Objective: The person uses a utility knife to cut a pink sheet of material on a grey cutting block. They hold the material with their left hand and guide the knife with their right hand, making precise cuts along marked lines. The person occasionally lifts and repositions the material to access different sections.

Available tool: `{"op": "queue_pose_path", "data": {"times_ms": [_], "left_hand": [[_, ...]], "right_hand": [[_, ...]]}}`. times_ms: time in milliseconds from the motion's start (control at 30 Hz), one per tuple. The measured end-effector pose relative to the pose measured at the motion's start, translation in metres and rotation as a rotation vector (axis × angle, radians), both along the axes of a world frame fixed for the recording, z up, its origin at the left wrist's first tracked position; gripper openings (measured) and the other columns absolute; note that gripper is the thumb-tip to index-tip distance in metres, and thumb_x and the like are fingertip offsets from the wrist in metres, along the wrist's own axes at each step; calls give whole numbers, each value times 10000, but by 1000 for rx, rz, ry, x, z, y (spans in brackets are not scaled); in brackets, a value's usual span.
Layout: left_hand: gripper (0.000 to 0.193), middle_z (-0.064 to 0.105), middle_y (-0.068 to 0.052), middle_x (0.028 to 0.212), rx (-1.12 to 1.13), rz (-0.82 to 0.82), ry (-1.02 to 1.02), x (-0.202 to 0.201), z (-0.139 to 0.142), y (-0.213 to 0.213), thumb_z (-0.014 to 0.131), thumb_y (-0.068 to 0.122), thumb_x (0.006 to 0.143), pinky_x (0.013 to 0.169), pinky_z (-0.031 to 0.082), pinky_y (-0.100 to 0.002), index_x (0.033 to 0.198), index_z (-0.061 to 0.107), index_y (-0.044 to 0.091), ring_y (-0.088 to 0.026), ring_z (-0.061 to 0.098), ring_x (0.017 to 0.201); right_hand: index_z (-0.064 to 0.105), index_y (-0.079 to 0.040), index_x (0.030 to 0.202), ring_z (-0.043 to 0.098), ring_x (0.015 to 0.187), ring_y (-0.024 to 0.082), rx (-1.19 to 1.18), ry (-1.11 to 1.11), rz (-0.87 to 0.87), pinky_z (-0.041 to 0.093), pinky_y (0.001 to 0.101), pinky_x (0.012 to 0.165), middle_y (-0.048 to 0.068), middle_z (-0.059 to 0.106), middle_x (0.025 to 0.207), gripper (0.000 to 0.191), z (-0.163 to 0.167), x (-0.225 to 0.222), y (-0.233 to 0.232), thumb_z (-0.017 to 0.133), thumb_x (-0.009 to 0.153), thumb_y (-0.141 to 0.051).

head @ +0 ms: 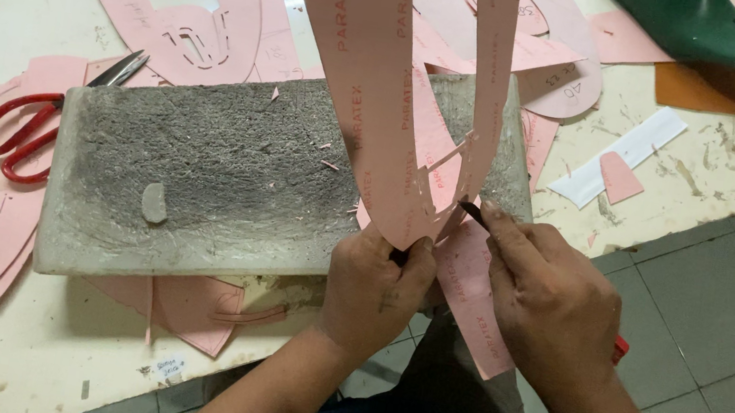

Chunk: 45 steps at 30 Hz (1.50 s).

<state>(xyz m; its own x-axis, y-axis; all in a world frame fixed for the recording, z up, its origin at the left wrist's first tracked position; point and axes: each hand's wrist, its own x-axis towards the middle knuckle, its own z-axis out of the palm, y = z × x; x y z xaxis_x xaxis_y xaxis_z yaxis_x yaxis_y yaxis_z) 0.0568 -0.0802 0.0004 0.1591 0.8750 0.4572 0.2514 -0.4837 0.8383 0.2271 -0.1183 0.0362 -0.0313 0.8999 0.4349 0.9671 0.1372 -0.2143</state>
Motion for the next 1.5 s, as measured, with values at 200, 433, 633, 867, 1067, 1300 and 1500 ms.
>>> {"op": "queue_pose_path", "data": {"times_ms": [200, 433, 633, 867, 1067, 1300, 1500], "left_hand": [[40, 665, -158, 750, 56, 9, 30, 0, -2, 0, 661, 50, 959, 573, 529, -393, 994, 645, 37, -329, 682, 636], [31, 657, -162, 754, 81, -12, -10, -1, -2, -2, 660, 27, 961, 555, 520, -383, 985, 646, 39, -331, 673, 621], [78, 675, -171, 808, 98, 9, -20, 2, -4, -3, 655, 29, 967, 575, 545, -384, 1041, 644, 48, -338, 697, 665], [132, 661, -166, 778, 140, 5, 53, 0, -6, -3, 643, 25, 979, 594, 545, -411, 1107, 627, 50, -355, 691, 681], [133, 670, -172, 819, 164, 2, 57, 0, -5, -4, 636, 41, 1000, 616, 537, -425, 1132, 626, 30, -368, 689, 711], [208, 719, -92, 937, -395, -212, -306, -8, 11, 3, 609, 39, 925, 728, 568, -322, 1130, 624, 4, -140, 695, 820], [188, 733, -80, 881, -460, -177, -85, -22, 26, 18, 610, 76, 913, 706, 551, -271, 1064, 657, -24, -94, 656, 774]], "right_hand": [[763, -158, 1247, 681, 661, 216, 33, -13, 8, 534, 343, 558, 24, 750, 940, 338, 4, -2, -4, 713, 913, -142], [737, -144, 1273, 675, 596, 229, -120, 75, 5, 544, 354, 527, 65, 728, 868, 356, 7, 1, -3, 686, 924, -192], [720, -166, 1327, 644, 562, 254, -73, 33, -18, 529, 383, 517, 78, 704, 841, 403, 2, -3, -3, 669, 927, -187], [708, -180, 1327, 650, 622, 281, -196, 147, -61, 537, 408, 576, 98, 657, 771, 405, -5, -3, -5, 658, 930, -242], [723, -129, 1257, 717, 821, 286, -377, 382, -83, 563, 381, 718, 120, 731, 943, 371, -5, 7, 0, 644, 926, -277], [710, -115, 1199, 715, 836, 229, -513, 606, -272, 570, 361, 722, 76, 765, 945, 299, 18, 21, -9, 646, 926, -217], [742, -80, 1165, 705, 774, 218, -176, 293, 72, 554, 344, 652, 76, 702, 1020, 304, 20, 12, -16, 691, 865, -90]]}}
